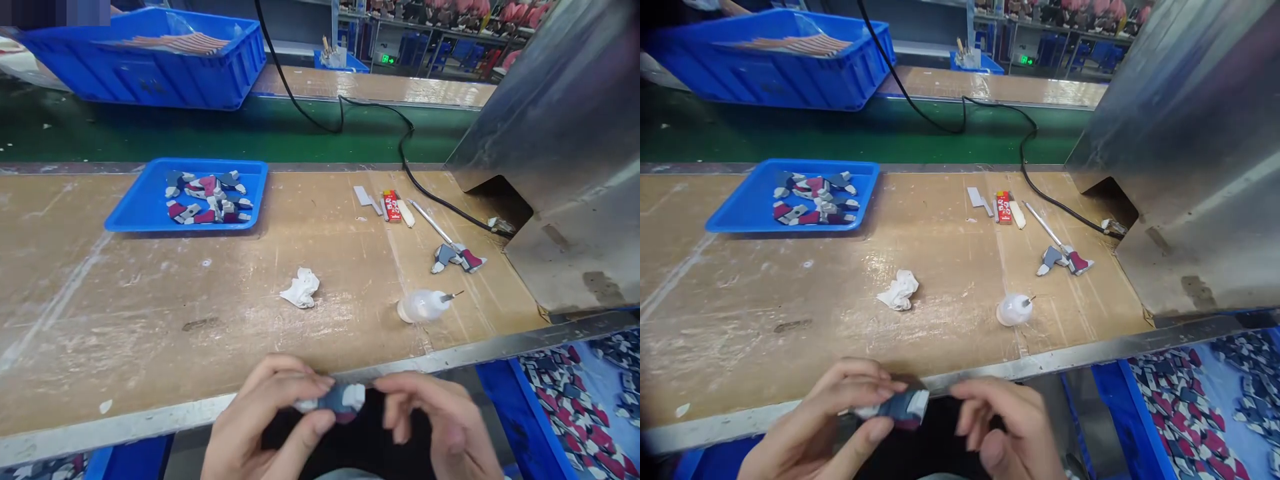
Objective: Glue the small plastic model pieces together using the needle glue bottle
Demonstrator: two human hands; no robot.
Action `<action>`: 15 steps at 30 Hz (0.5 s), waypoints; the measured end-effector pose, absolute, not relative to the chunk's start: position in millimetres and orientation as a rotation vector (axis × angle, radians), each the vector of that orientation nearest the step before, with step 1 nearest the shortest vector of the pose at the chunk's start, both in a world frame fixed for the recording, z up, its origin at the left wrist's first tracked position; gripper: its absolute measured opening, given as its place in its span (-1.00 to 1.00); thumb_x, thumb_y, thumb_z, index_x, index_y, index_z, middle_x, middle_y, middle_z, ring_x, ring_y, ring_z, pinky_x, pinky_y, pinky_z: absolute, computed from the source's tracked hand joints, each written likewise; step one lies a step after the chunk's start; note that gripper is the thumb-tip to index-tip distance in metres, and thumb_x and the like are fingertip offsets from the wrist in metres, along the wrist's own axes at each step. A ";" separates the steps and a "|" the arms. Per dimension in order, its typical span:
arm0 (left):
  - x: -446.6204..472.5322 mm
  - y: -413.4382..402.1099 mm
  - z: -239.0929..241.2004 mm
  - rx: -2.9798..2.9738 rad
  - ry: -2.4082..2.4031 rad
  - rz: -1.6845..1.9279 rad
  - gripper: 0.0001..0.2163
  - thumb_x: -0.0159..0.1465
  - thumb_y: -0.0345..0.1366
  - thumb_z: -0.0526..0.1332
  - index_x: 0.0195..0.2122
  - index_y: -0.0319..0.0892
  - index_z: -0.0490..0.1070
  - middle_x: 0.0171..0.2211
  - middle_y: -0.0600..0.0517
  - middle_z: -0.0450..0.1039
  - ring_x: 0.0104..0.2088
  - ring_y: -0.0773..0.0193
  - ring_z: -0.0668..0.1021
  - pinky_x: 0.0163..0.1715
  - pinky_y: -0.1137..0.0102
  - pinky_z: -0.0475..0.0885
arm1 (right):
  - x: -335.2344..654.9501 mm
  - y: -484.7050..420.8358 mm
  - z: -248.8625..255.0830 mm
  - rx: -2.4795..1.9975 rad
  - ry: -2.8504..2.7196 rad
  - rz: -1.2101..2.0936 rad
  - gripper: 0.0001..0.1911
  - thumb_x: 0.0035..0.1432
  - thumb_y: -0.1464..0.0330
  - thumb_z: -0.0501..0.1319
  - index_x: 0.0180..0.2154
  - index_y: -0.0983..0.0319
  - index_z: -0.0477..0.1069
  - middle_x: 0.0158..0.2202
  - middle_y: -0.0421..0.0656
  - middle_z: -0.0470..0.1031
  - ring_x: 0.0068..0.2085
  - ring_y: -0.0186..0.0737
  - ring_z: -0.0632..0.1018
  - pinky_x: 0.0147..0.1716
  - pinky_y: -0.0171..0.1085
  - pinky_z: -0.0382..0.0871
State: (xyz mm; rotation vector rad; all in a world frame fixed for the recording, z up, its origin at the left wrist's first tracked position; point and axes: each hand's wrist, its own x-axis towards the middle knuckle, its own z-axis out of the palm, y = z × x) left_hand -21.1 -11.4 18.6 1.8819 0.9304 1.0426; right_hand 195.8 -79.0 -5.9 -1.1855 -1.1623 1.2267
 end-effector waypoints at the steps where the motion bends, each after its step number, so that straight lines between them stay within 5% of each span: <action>1: -21.4 -9.0 15.6 1.902 0.999 1.007 -0.90 0.38 -0.37 0.25 -0.11 -0.05 0.46 -0.23 0.06 0.51 -0.18 0.31 0.57 -0.24 0.48 0.54 | 203.8 -80.6 -4.8 -1.400 -1.120 0.987 -0.56 0.26 -0.06 0.20 -0.20 0.16 0.59 -0.50 -0.18 0.49 -0.51 -0.31 0.47 -0.49 -0.36 0.35; 4: -19.4 -3.2 6.2 2.061 1.171 0.933 -0.91 0.34 -0.37 0.28 -0.15 -0.08 0.45 -0.25 0.06 0.48 -0.17 0.29 0.53 -0.25 0.49 0.50 | 226.5 -79.2 -8.3 -1.783 -0.833 0.386 -0.74 0.16 0.15 0.39 -0.30 0.16 0.43 -0.41 -0.22 0.42 -0.40 -0.30 0.44 -0.38 -0.36 0.34; 9: -17.5 1.0 -0.1 2.306 1.213 0.952 -0.86 0.32 -0.39 0.29 -0.11 -0.12 0.46 -0.12 0.00 0.54 0.00 0.17 0.48 -0.01 0.34 0.44 | 245.7 -57.9 -22.1 -1.812 -1.032 0.305 -0.20 0.00 0.06 0.46 0.18 0.17 0.25 -0.07 -0.07 0.42 -0.15 -0.12 0.44 -0.15 -0.18 0.35; 15: -13.2 0.4 6.4 2.276 1.136 0.840 -0.89 0.38 -0.34 0.23 -0.08 -0.10 0.47 -0.16 -0.04 0.56 -0.05 0.14 0.53 -0.06 0.31 0.49 | 239.0 -41.0 -19.7 -1.941 -1.440 0.249 -0.62 0.24 0.06 0.27 -0.04 0.14 0.45 -0.09 -0.03 0.52 -0.05 0.05 0.51 -0.16 -0.07 0.43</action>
